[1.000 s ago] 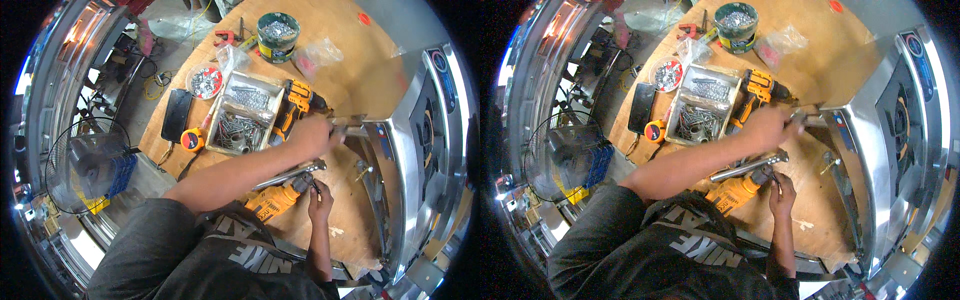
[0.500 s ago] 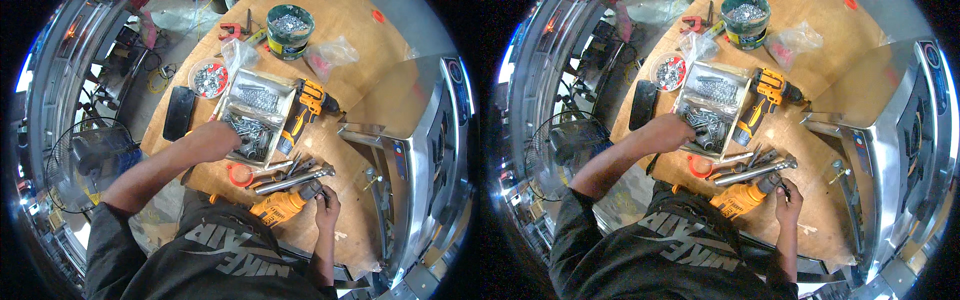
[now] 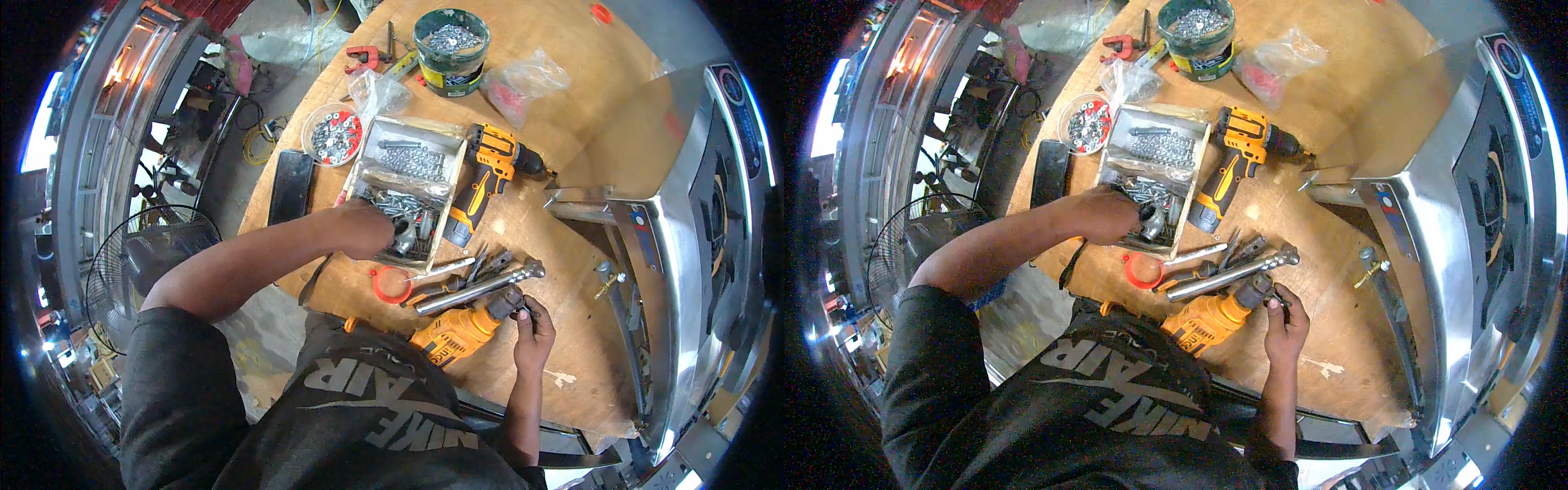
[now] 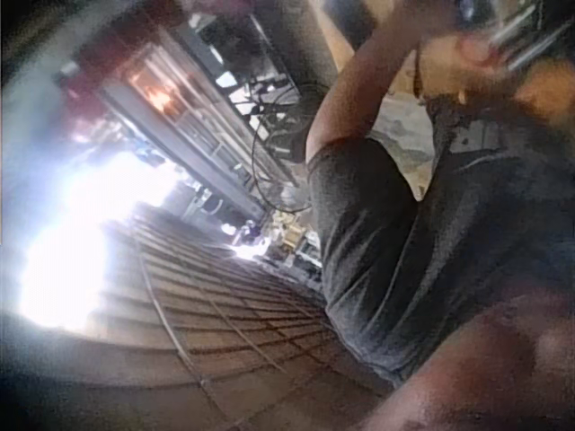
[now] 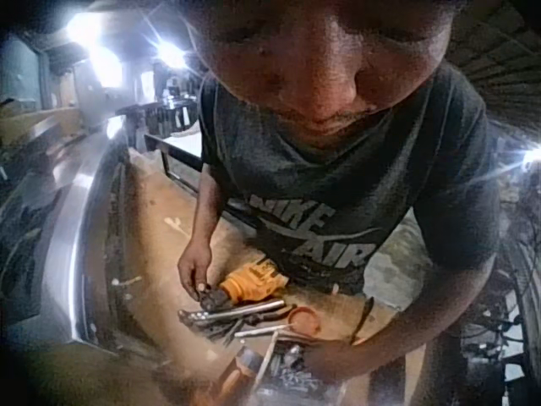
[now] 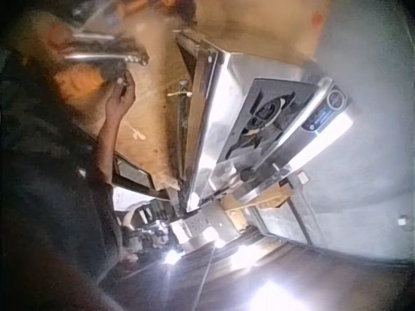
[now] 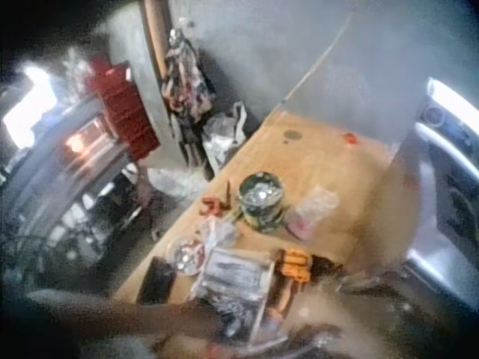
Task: The person uses a cordless drill to make holes in a stainless steel sink. They repeatedly change drill bits and continue drilling at different locations on the sink surface.
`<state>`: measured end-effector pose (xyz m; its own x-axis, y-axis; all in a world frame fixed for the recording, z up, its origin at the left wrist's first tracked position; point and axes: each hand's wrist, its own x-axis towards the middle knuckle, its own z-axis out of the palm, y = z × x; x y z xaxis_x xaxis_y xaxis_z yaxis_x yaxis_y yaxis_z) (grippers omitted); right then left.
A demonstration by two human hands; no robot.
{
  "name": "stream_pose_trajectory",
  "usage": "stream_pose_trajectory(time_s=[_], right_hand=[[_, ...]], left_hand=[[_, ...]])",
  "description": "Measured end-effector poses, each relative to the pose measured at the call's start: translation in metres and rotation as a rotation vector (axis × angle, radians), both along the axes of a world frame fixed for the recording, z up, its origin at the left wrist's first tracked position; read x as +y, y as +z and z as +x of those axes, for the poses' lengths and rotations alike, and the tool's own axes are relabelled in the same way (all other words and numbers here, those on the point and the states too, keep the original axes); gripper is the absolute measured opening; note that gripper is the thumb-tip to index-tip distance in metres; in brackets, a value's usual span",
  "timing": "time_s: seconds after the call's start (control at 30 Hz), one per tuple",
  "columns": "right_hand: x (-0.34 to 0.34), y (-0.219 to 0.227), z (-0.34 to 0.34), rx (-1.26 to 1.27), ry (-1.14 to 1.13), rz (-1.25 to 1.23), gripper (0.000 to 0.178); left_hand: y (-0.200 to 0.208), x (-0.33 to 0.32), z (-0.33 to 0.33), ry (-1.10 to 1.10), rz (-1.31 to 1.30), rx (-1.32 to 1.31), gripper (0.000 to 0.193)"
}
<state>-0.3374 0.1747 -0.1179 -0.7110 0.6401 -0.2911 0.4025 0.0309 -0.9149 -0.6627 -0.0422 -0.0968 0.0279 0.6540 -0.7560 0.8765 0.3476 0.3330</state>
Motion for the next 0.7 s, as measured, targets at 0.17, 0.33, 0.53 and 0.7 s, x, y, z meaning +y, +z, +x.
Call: stream_pose_trajectory(time_s=[0.17,0.33,0.53,0.7], right_hand=[[0.002,0.002,0.008,0.000,-0.153,-0.050,0.027],[0.009,0.000,0.013,-0.012,-0.201,-0.007,0.026],[0.008,-0.006,0.009,0.039,-0.157,-0.022,0.026],[0.008,-0.013,0.016,0.044,-0.204,-0.030,0.026]], left_hand=[[0.007,0.006,0.010,0.105,0.015,0.032,0.018],[-0.004,0.003,0.018,0.062,0.016,0.072,0.018],[-0.013,0.015,0.000,0.017,-0.115,-0.110,0.029],[-0.013,0.018,-0.005,-0.018,-0.104,-0.258,0.036]])
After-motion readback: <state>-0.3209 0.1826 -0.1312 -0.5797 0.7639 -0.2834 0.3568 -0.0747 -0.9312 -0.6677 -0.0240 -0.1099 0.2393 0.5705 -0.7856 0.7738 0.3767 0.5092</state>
